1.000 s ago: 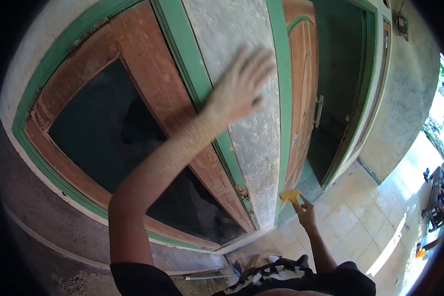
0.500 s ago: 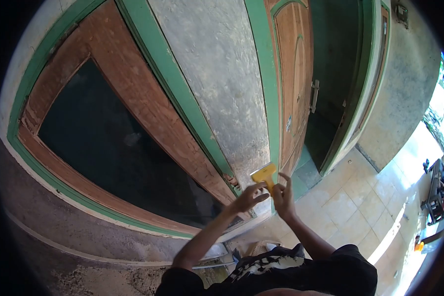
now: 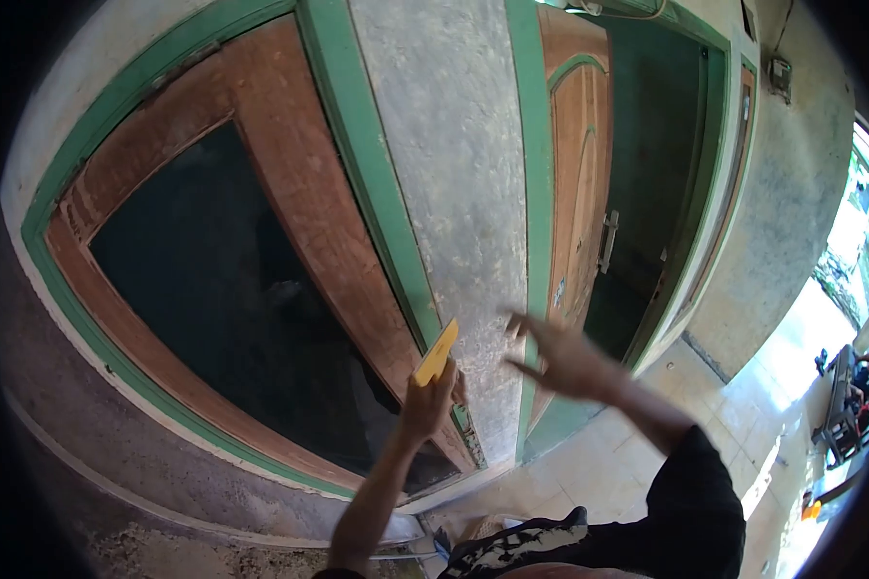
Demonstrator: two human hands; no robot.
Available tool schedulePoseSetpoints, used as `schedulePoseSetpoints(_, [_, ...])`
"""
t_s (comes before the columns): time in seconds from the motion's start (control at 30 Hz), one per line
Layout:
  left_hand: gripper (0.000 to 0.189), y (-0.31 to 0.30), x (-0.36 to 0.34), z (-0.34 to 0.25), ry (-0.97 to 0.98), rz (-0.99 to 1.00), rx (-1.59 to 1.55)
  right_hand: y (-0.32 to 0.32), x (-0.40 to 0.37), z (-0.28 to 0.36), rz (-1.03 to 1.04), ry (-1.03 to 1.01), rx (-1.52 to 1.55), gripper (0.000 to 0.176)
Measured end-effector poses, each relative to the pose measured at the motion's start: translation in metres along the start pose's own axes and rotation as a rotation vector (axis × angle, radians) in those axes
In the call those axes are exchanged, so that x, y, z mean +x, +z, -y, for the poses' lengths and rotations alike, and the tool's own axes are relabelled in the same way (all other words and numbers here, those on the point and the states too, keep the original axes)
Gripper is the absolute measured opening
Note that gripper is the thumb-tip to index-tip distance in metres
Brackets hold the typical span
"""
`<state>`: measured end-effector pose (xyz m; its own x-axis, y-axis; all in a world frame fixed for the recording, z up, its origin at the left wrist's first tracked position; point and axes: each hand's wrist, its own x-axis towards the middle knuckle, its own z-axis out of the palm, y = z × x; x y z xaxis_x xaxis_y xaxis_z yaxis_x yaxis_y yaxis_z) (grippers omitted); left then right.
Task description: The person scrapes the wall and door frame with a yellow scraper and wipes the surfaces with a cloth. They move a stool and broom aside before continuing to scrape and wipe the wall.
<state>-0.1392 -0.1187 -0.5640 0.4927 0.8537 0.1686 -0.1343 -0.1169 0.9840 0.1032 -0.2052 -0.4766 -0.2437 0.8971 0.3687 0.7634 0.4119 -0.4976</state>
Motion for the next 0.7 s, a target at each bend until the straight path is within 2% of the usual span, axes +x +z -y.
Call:
schedulePoseSetpoints(0.07, [0.016, -0.011, 0.011, -0.053, 0.233, 0.067, 0.861, -0.060, 0.028, 0.006, -0.324, -0.280, -0.205, 0.065])
schedulePoseSetpoints(0.1, [0.016, -0.014, 0.020, -0.070, 0.512, 0.009, 1.040, -0.091, 0.048, 0.016, -0.493, -0.402, -0.274, 0.060])
schedulePoseSetpoints(0.13, [0.019, -0.017, 0.029, -0.087, 0.794, -0.051, 1.213, -0.120, 0.068, 0.023, -0.616, -0.458, -0.298, 0.056])
schedulePoseSetpoints(0.17, [0.022, -0.018, 0.038, -0.106, 0.884, -0.091, 1.263, -0.146, 0.087, 0.030, -0.767, -0.531, -0.402, 0.053])
schedulePoseSetpoints(0.2, [0.025, -0.017, 0.047, -0.126, 0.971, -0.133, 1.315, -0.177, 0.108, 0.033, -0.944, -0.686, -0.662, 0.051])
schedulePoseSetpoints(0.27, [0.028, -0.015, 0.061, -0.163, 1.057, -0.155, 1.395, -0.222, 0.138, 0.040, -1.186, -0.729, -1.014, 0.045])
schedulePoseSetpoints(0.33, [0.029, -0.015, 0.077, -0.188, 1.166, -0.179, 1.510, -0.244, 0.150, 0.054, -1.134, -0.438, -1.066, 0.060])
schedulePoseSetpoints(0.4, [0.026, -0.020, 0.094, -0.207, 1.296, -0.193, 1.646, -0.262, 0.162, 0.058, -1.046, -0.251, -1.031, 0.073])
schedulePoseSetpoints(0.47, [0.022, -0.021, 0.106, -0.226, 1.389, -0.235, 1.687, -0.279, 0.175, 0.044, -0.975, -0.073, -1.073, 0.074])
schedulePoseSetpoints(0.53, [0.022, -0.015, 0.113, -0.243, 1.395, -0.299, 1.722, -0.277, 0.172, 0.056, -0.974, -0.078, -0.930, 0.058])
schedulePoseSetpoints(0.57, [0.022, -0.013, 0.116, -0.249, 1.394, -0.305, 1.727, -0.283, 0.173, 0.057, -0.977, -0.084, -0.927, 0.058])
schedulePoseSetpoints(0.63, [0.023, -0.009, 0.120, -0.255, 1.458, -0.336, 1.671, -0.299, 0.176, 0.058, -0.902, -0.086, -0.763, 0.034])
schedulePoseSetpoints(0.67, [0.023, -0.009, 0.122, -0.257, 1.453, -0.341, 1.679, -0.300, 0.173, 0.063, -0.901, -0.093, -0.758, 0.034])
schedulePoseSetpoints(0.7, [0.022, -0.010, 0.124, -0.256, 1.503, -0.343, 1.695, -0.298, 0.165, 0.068, -0.962, -0.160, -0.759, 0.025])
